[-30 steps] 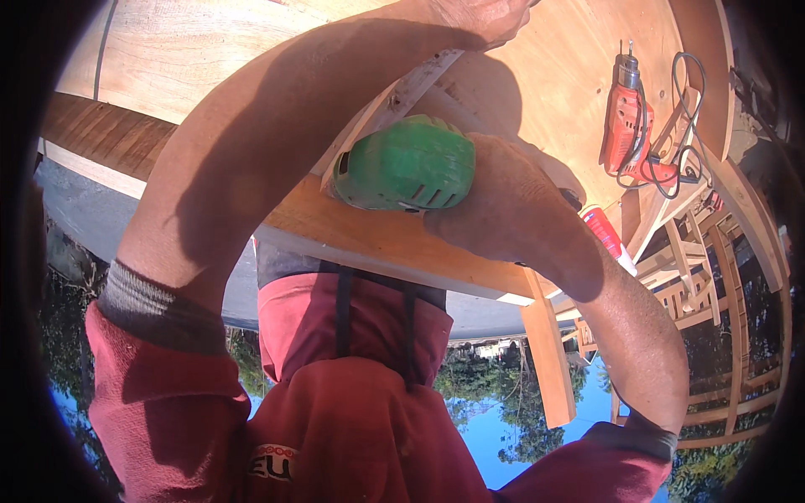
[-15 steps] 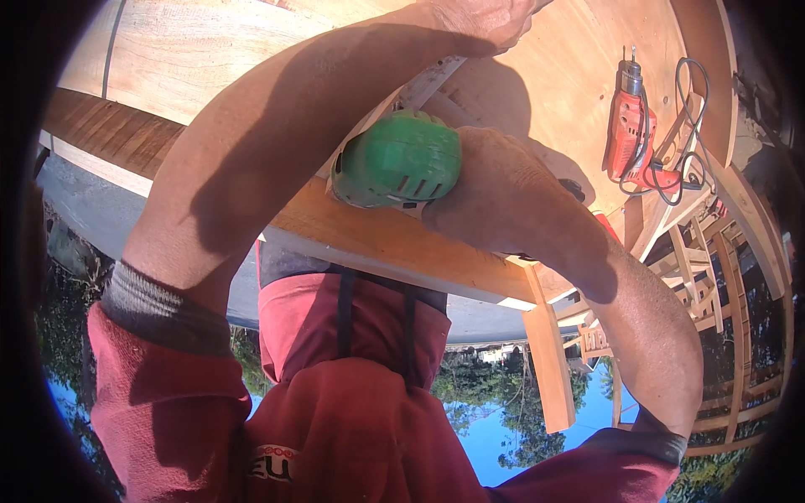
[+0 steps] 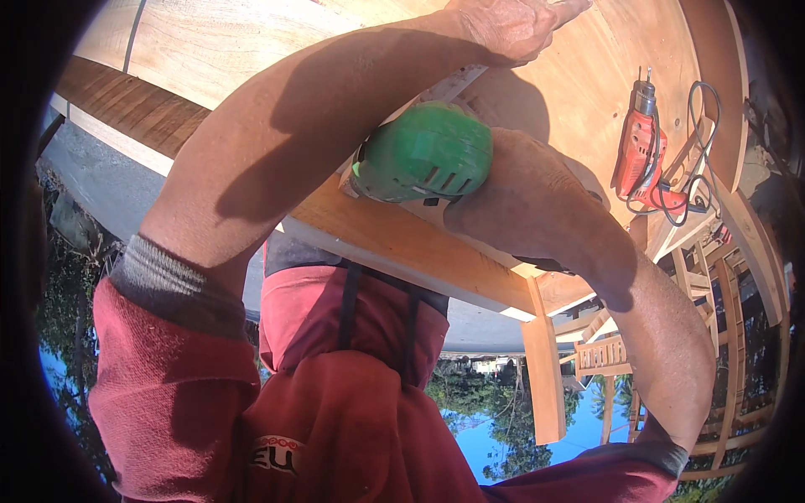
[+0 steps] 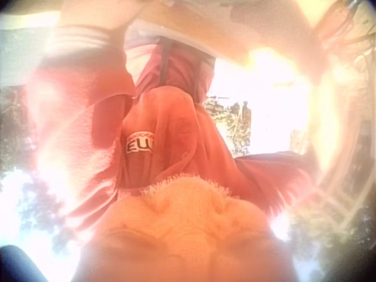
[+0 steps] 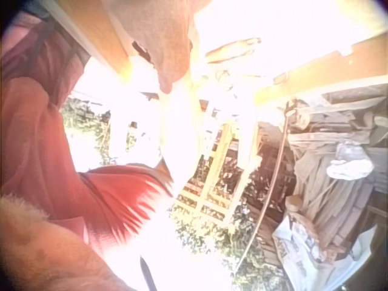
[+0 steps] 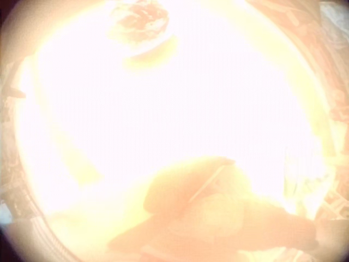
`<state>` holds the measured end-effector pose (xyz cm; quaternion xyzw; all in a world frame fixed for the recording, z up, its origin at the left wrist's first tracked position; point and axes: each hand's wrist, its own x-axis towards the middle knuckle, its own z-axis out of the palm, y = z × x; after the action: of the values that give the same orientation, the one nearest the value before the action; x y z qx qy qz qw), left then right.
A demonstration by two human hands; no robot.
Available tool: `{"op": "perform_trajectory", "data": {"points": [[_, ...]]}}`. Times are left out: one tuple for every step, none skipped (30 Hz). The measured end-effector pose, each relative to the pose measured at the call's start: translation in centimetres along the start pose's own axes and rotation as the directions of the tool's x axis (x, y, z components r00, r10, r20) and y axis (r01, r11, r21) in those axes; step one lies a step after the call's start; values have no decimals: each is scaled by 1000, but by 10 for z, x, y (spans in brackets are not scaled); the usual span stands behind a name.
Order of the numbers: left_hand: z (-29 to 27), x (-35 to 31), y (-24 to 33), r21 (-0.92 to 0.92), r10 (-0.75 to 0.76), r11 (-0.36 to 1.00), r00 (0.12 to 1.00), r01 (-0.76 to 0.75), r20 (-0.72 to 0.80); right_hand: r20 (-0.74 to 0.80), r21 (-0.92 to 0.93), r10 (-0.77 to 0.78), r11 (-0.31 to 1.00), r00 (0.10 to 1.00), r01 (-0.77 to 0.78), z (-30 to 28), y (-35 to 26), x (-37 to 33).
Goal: The person uses a circular saw to cut a piece of wood, applies glue to several wooden slats, and then uses a power drill to secure the slats to the underside of a wooden bench.
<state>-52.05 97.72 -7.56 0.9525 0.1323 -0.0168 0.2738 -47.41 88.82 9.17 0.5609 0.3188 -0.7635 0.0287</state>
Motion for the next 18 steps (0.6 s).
{"op": "perform_trajectory", "data": {"points": [[1, 0, 1, 0, -2, 1000, 1000, 2, 1, -26, 13, -3, 1000, 1000, 3, 0, -2, -1], [1, 1, 1, -1, -2, 1000, 1000, 2, -3, -51, 36, 54, 998, 997, -53, -2, -6, -9], [1, 0, -1, -2, -3, 1000, 1000, 3, -5, -78, 59, 117, 992, 990, -113, -2, -14, -12], [1, -1, -1, -4, -8, 1000, 1000, 8, -9, -80, 11, 78, 997, 994, -77, 2, -16, -11], [1, -2, -1, -9, -6, 1000, 1000, 6, -9, -81, -37, 38, 998, 996, -41, 6, -16, -9], [1, -2, -2, -6, -9, 1000, 1000, 9, -10, -82, -82, -7, 997, 997, 0, 8, -15, -9], [1, -1, -1, -5, -4, 1000, 1000, 4, -10, -50, -57, 41, 997, 998, -44, 7, -14, -7], [2, -1, 2, -8, 3, 1000, 1000, -3, -11, -17, -33, 89, 995, 996, -89, 4, -13, -4], [2, 0, 1, -4, 2, 1000, 1000, -2, -12, 19, -13, 131, 991, 991, -131, 2, -14, -1], [2, 0, 1, -4, 3, 1000, 1000, -3, -16, 47, -37, 167, 986, 985, -165, -1, -18, -1], [2, -1, 1, 0, 5, 1000, 1000, -5, -13, 74, -62, 203, 978, 976, -199, -6, -24, -2], [1, -1, 0, 8, 9, 1000, 1000, -9, -13, 97, -89, 238, 969, 966, -230, -9, -28, -3], [1, -1, 0, 11, 9, 1000, 1000, -9, -14, 103, -67, 225, 974, 969, -218, -9, -27, -3], [1, -3, -1, 18, 3, 1000, 1000, -3, -17, 108, -45, 211, 977, 972, -207, -8, -23, -5], [2, -3, 0, 18, 5, 1000, 1000, -5, -16, 111, -20, 201, 980, 973, -200, -7, -18, -6], [1, -2, -1, 27, 12, 1000, 1000, -11, -16, 87, -5, 140, 990, 986, -140, -3, -9, -8], [0, -4, -2, 34, 15, 999, 1000, -14, -16, 62, 8, 77, 997, 995, -78, 3, 1, -8], [0, -4, 0, 38, 18, 999, 1000, -17, -21, 36, 22, 21, 1000, 999, -22, 6, 2, -9]]}}
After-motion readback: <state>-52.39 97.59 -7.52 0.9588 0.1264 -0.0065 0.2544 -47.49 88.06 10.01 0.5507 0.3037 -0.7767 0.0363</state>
